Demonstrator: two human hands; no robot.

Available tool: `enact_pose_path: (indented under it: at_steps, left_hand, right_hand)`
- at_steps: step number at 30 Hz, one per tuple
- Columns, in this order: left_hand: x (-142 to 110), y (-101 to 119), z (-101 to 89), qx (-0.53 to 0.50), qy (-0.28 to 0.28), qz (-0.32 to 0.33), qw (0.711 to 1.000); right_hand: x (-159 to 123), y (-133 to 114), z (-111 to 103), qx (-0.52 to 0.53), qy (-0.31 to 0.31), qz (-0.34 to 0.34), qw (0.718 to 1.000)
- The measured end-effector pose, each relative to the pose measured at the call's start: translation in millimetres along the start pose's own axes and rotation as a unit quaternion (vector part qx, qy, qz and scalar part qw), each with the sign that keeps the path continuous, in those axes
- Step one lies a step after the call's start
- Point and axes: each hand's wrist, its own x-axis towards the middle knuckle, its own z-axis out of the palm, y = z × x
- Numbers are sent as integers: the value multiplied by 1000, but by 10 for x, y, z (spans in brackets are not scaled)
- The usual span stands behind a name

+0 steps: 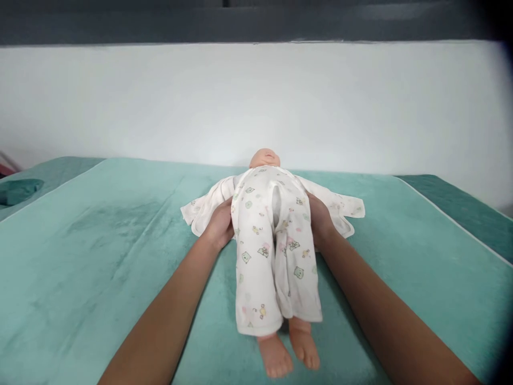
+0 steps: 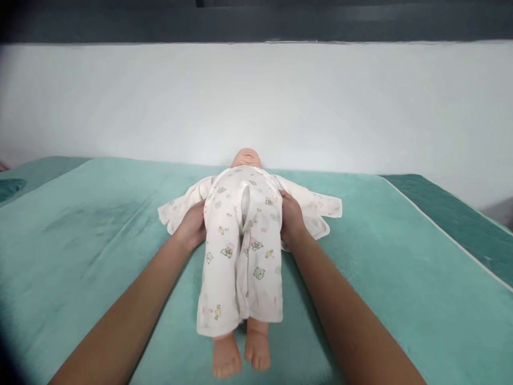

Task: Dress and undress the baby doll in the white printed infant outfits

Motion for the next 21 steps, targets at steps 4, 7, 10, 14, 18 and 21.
enact_pose_path:
  at_steps: [4,7,10,14,18,21]
  left_hand:
    - [-209,-23,-21,37,24,65,997]
    - [-488,-71,-53,106,86,113,984]
    - [-922,-132,-115,215,113,141,960]
    - [-1584,-240,-181,319,45,126,938]
    - [-1974,-352,-170,427,-27,176,886]
    - [-2021,-410,-133,477,-34,208,853]
  right_hand:
    - [-162,16,-79,-28,45,-8,999]
    - [-478,-20,-133,-93,44,-53,993]
    - [-952,-78,-192,-120,18,-73,990]
    - [-1689,-72,-324,-191,-45,-43,980]
    - [-2212,53,-439,-268,-58,-86,958]
    - [-2331,116,-413,-319,-34,-146,936]
